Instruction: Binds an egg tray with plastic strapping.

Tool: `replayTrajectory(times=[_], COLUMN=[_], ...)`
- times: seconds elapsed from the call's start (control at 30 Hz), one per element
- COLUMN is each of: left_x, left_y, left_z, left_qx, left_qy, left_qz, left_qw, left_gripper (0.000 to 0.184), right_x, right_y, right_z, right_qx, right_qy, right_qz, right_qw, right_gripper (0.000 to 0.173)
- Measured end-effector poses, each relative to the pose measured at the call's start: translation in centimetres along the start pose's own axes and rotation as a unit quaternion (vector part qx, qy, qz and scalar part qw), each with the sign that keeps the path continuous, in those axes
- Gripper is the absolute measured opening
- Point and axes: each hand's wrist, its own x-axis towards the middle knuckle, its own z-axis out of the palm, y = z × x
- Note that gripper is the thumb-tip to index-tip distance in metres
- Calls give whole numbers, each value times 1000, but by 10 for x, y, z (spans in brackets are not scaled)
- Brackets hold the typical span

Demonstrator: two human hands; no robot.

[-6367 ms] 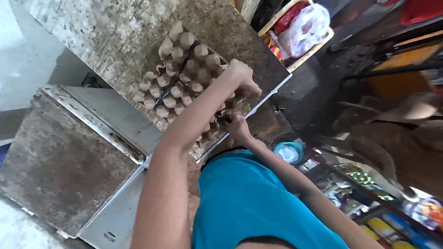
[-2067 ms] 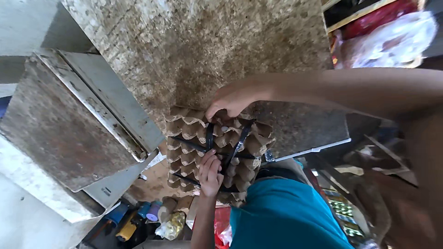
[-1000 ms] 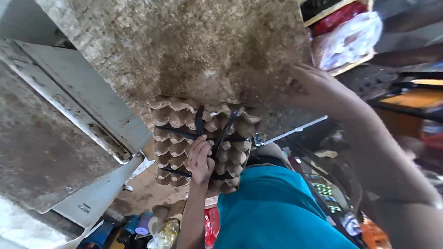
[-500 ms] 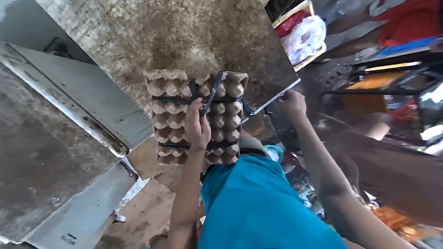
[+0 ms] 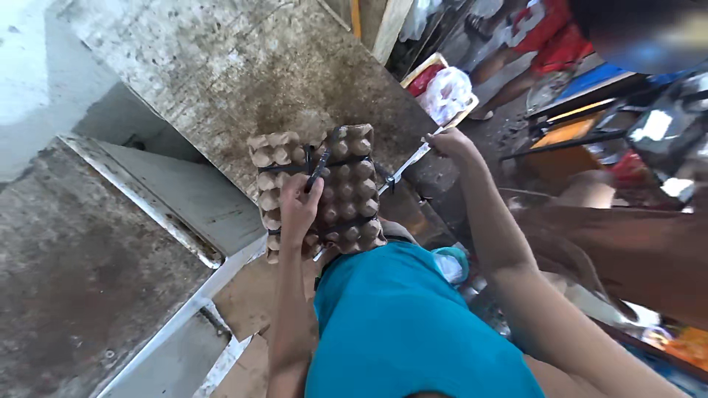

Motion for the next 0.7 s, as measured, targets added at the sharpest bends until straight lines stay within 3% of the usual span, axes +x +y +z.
replayTrajectory(times=[0.17,0.3,0.37,0.47,0.53,0.6,0.67,0.7], left_x=[12,11,10,9,3,-4,-12,-15], left_y=[15,19,20,15,12,6,-6,-14], left_z=[9,15,17,24,26,21,12,7], left_qx=[146,148,131,133,176,196,181,179], left_qy=[-39,-37,-41,-65,-87,-96,-91,-87], left_qz=[39,-25,14,111,138,149,143,141], left_qw=[988,988,990,983,971,964,969,970], left_gripper=[32,32,28,19,15,15,19,20], right_x=[8,-4,-20,-59,-91,-105,-99,-94], right_y=[13,25,23,-6,-36,-62,-80,-86], right_z=[11,15,14,23,47,78,98,100], right_qx=[-72,-70,-42,-45,-87,-179,-279,-293], right_qy=[31,131,213,211,107,7,-57,-70], right_qz=[16,-28,-74,-273,-435,-588,-679,-706], right_qw=[997,989,973,937,890,788,677,641], right_gripper=[46,54,70,48,43,54,36,22])
